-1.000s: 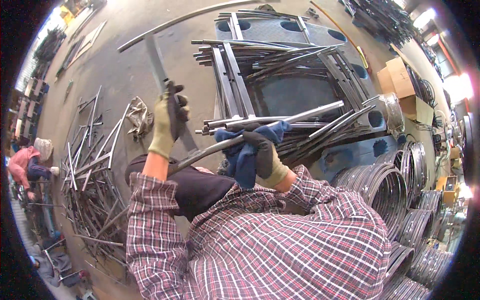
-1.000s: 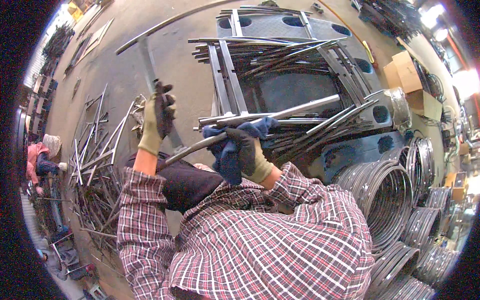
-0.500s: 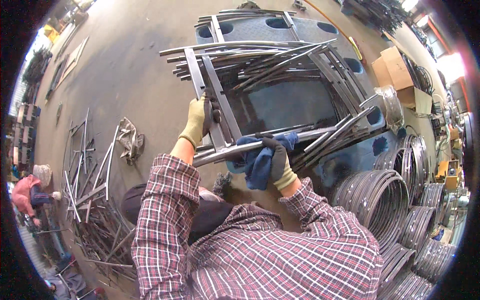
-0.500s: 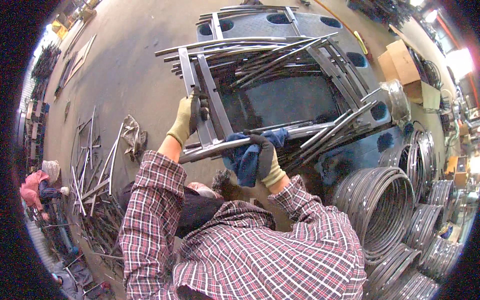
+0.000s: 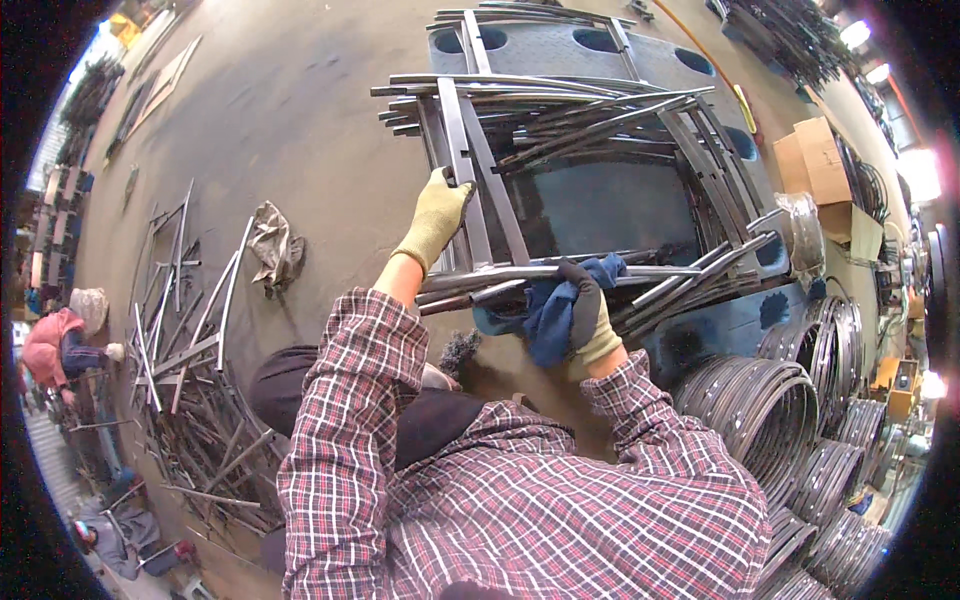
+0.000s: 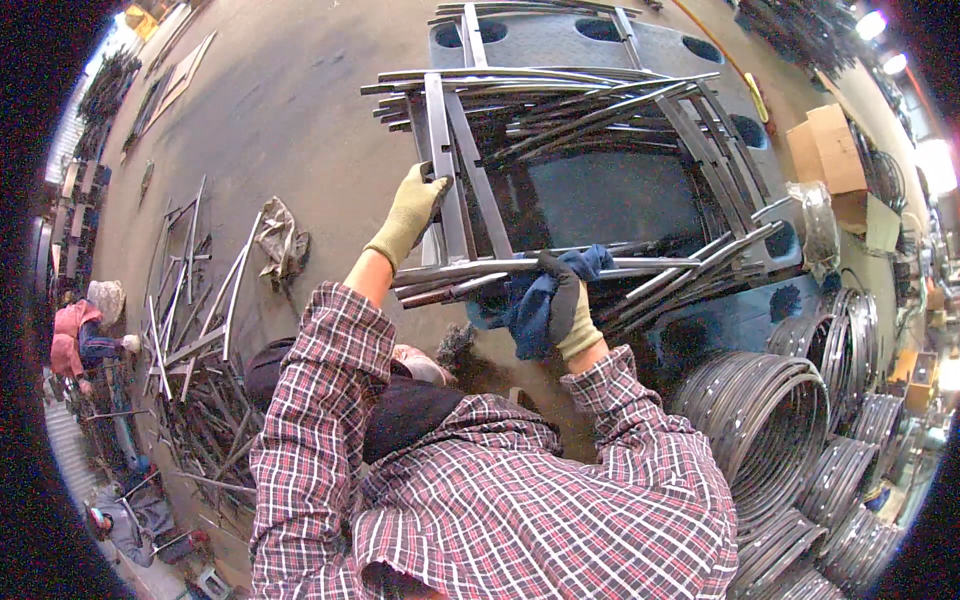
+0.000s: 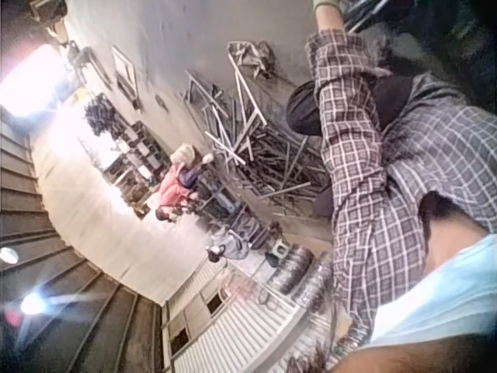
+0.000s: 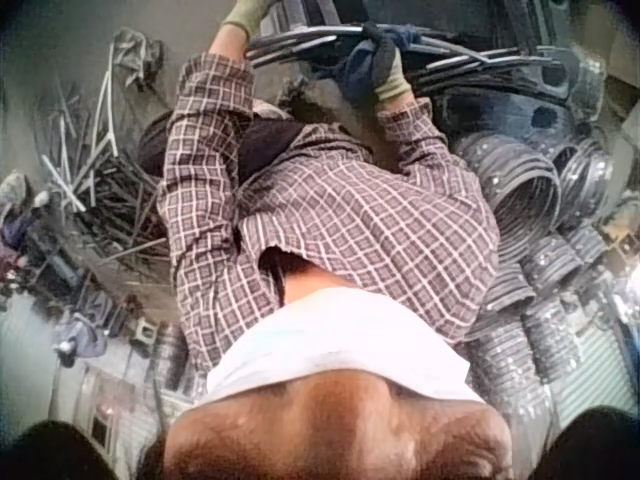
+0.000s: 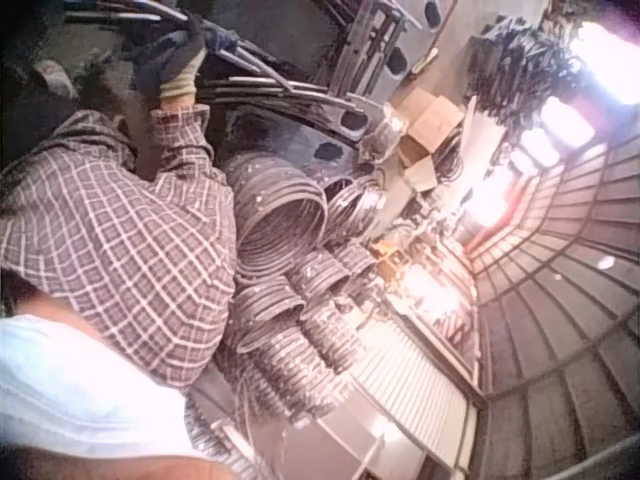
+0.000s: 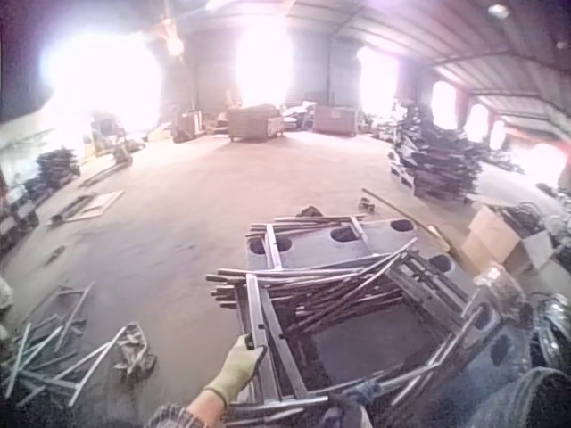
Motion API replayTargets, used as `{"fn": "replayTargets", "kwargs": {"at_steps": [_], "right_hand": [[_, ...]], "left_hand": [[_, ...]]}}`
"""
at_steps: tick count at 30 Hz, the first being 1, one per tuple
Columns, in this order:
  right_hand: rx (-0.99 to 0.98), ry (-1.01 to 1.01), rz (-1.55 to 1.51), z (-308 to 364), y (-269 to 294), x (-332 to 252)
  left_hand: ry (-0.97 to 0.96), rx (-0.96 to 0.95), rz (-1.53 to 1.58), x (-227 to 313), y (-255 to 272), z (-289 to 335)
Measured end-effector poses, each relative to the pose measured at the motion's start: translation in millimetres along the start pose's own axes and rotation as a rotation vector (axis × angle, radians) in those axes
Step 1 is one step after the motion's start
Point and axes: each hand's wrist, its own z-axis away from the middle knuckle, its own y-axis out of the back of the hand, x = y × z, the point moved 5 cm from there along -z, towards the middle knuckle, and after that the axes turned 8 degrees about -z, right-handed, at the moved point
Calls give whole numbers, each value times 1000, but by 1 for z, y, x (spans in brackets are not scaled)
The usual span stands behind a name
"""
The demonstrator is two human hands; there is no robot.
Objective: Scrubbing and wiping down metal frame components with a scouring pad and cloth.
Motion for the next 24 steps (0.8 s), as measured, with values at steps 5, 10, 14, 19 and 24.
{"fn": "replayTargets", "kwargs": {"at_steps": [5, 10, 14, 19, 24], "right_hand": [[17, -121, -118, -12, 5, -2], [57, -253, -91, -32, 35, -9], [-63, -245, -115, -36, 34, -7], [77, -65, -34, -61, 55, -2], [-124, -56, -75, -82, 55, -1]], "left_hand": [[71, -87, -19, 15, 4, 28], [-22, -80, -14, 9, 9, 34], [16, -176, -64, -3, 39, 55], [-33, -384, -131, 2, 35, 81], [-62, -338, -210, 30, 45, 94]]}}
